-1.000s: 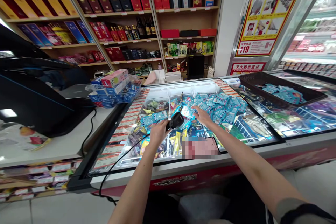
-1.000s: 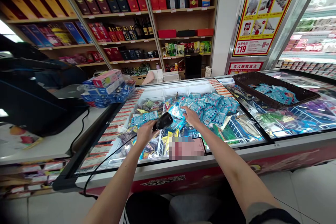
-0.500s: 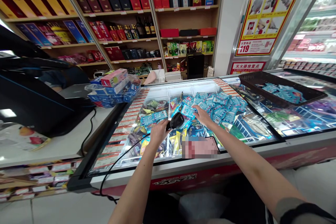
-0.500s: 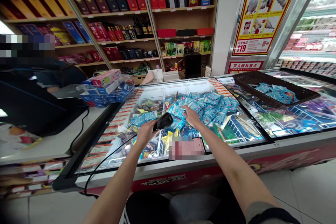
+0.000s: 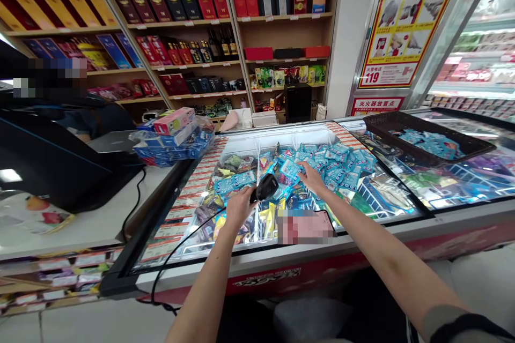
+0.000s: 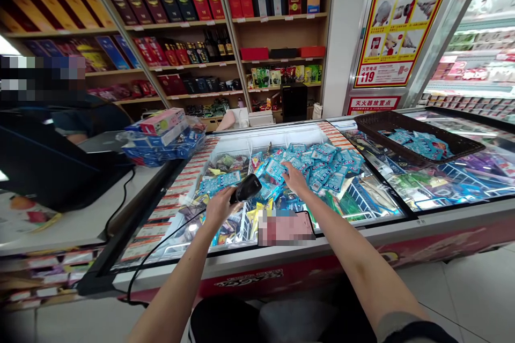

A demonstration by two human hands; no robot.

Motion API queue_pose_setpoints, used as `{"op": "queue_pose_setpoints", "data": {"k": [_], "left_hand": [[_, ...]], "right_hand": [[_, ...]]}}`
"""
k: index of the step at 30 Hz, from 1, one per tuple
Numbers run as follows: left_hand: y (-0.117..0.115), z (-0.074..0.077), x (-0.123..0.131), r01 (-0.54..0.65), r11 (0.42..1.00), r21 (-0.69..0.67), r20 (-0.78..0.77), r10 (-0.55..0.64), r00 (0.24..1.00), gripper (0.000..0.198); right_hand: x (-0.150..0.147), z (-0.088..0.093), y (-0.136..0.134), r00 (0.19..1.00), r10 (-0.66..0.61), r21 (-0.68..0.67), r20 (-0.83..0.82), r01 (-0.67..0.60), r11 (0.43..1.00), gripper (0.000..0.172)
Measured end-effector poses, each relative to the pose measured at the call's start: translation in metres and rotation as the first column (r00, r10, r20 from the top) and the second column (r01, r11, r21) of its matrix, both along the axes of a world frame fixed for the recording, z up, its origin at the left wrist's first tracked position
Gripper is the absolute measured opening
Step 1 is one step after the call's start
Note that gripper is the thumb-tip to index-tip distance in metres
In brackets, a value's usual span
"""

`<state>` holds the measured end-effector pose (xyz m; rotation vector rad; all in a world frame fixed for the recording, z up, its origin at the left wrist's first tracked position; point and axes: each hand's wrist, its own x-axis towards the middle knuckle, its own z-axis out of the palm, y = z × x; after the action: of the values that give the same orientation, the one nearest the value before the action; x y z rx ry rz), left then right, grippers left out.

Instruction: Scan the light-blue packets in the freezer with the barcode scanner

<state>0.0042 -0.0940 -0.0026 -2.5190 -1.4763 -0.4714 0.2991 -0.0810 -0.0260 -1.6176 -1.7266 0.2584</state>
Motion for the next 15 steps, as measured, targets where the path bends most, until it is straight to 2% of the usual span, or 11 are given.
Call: {"op": "queue_pose_setpoints", "data": {"k": [6,12,15], "left_hand": [[0.003,-0.004,-0.024,-0.046,0.998,0.050,0.020,0.045,0.999,0.041],[0.004,-0.007,-0.047,-0.119,0.989,0.089,0.037,0.116,0.993,0.037],[0.005,-0.008,-0.058,-0.149,0.984,0.101,0.045,0.146,0.988,0.037]], "right_hand": [[0.011,0.000,0.008,0.979,-0.201,0.018,-0.036,0.202,0.979,0.039],[0.011,0.013,0.011,0.907,-0.407,-0.057,0.112,0.415,0.908,0.035],[0.011,0.017,0.011,0.857,-0.483,-0.030,0.180,0.495,0.868,0.034]]}}
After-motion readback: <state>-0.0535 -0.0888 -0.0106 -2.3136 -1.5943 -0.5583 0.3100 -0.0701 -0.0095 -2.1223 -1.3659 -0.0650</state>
